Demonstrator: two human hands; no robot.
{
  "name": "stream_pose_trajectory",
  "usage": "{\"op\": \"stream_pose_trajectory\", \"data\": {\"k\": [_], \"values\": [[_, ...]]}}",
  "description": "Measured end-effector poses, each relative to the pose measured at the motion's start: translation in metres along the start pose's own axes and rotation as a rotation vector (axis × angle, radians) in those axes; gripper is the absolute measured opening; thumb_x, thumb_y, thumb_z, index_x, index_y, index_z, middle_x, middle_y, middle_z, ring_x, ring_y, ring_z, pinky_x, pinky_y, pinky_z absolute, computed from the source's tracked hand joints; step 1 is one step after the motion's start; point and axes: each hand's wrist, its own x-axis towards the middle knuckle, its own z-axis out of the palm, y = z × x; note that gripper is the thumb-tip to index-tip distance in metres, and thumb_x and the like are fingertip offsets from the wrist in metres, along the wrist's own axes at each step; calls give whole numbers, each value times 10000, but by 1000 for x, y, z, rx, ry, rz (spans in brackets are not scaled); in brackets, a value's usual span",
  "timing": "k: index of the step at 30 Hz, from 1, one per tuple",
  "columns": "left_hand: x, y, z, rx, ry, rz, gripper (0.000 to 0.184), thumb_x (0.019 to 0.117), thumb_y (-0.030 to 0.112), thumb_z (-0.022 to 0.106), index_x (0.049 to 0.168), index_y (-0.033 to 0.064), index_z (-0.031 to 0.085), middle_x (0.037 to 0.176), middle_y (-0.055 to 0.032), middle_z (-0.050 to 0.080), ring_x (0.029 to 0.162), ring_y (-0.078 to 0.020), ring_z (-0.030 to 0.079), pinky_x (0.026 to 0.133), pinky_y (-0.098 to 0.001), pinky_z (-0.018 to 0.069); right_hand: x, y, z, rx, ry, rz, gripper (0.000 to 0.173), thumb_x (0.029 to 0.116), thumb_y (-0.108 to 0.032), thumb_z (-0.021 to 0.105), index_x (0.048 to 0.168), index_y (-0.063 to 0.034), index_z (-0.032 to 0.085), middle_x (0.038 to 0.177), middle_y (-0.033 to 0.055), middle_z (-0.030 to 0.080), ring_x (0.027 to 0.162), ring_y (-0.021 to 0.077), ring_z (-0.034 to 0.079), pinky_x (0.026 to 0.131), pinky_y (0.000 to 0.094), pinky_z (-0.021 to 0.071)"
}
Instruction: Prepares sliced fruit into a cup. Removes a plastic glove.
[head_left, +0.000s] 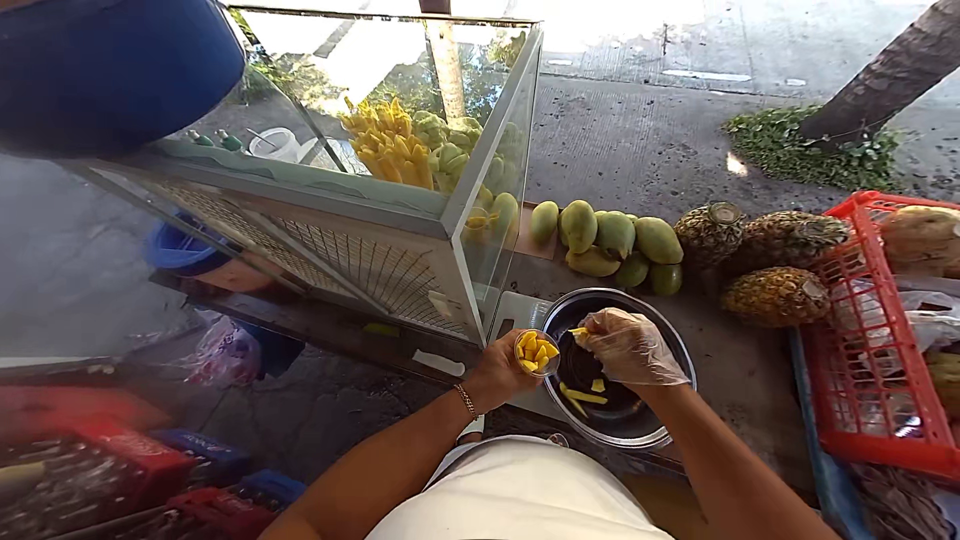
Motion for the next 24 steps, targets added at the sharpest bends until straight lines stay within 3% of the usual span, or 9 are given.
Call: {"op": "stream_pose_trajectory", "data": {"k": [2, 5, 10, 14, 16, 19, 21, 22, 24], "values": [[5, 0, -1, 8, -26, -36, 553, 740, 2, 812, 1256, -5, 613, 1150, -80, 702, 1068, -119, 677, 963, -296, 566, -4, -17, -9, -10, 135, -306, 39, 813, -79, 779, 824, -101, 748, 796, 30, 712, 763, 164, 687, 723, 397, 585], [11, 2, -2, -11, -117, -45, 543, 743, 36, 806, 1248, 3, 608, 1121, -66, 704, 1045, -103, 677, 948, -295, 565, -6, -27, -9, -73, 137, -573, 56, 850, -119, 703, 824, -122, 752, 787, 11, 710, 795, 148, 695, 751, 355, 586], [17, 10, -5, -37, -287, -58, 561, 728, 67, 807, 1243, 7, 595, 1110, -50, 704, 1042, -97, 675, 951, -302, 559, -11, -32, -2, -190, 63, -643, 119, 906, -96, 654, 879, -146, 759, 867, 37, 714, 883, 193, 695, 790, 387, 581], [19, 11, -7, -73, -366, -50, 565, 723, 67, 807, 1246, 23, 598, 1116, -32, 703, 1049, -90, 670, 949, -299, 557, -17, -37, -10, -95, 4, -662, 209, 882, -29, 620, 920, -167, 773, 938, 10, 719, 960, 171, 672, 860, 382, 555], [18, 11, -9, -109, -391, -44, 575, 726, 47, 805, 1261, 20, 596, 1135, -40, 701, 1060, -96, 669, 955, -302, 556, -18, -38, -24, 20, 26, -677, 280, 883, -6, 593, 1005, -161, 791, 999, -3, 738, 1017, 142, 675, 920, 360, 556], [16, 16, -9, -104, -381, -68, 564, 730, -3, 786, 1262, 42, 606, 1145, -41, 696, 1064, -106, 667, 954, -298, 562, -17, -23, -40, 174, 41, -421, 298, 918, -43, 608, 1135, -155, 778, 993, -7, 725, 909, 88, 669, 837, 315, 576], [15, 19, -9, -96, -346, -96, 560, 719, -35, 776, 1247, 60, 617, 1125, -48, 705, 1027, -119, 683, 917, -299, 579, -16, -8, -39, 89, -13, -80, 108, 925, -70, 711, 985, -129, 778, 863, 26, 719, 753, 141, 678, 709, 387, 594], [15, 19, -9, -89, -335, -96, 564, 717, -44, 779, 1248, 59, 621, 1128, -55, 708, 1025, -128, 686, 915, -305, 582, -14, 5, -31, -38, -104, 106, 27, 917, -129, 757, 927, -113, 776, 835, 60, 721, 756, 202, 687, 726, 456, 588], [15, 17, -9, -76, -329, -71, 575, 715, -54, 784, 1255, 50, 617, 1162, -64, 703, 1059, -140, 679, 944, -316, 572, -8, 41, 2, -298, -387, 429, 246, 890, -291, 792, 977, -65, 755, 953, 162, 724, 948, 342, 690, 874, 583, 542]]}}
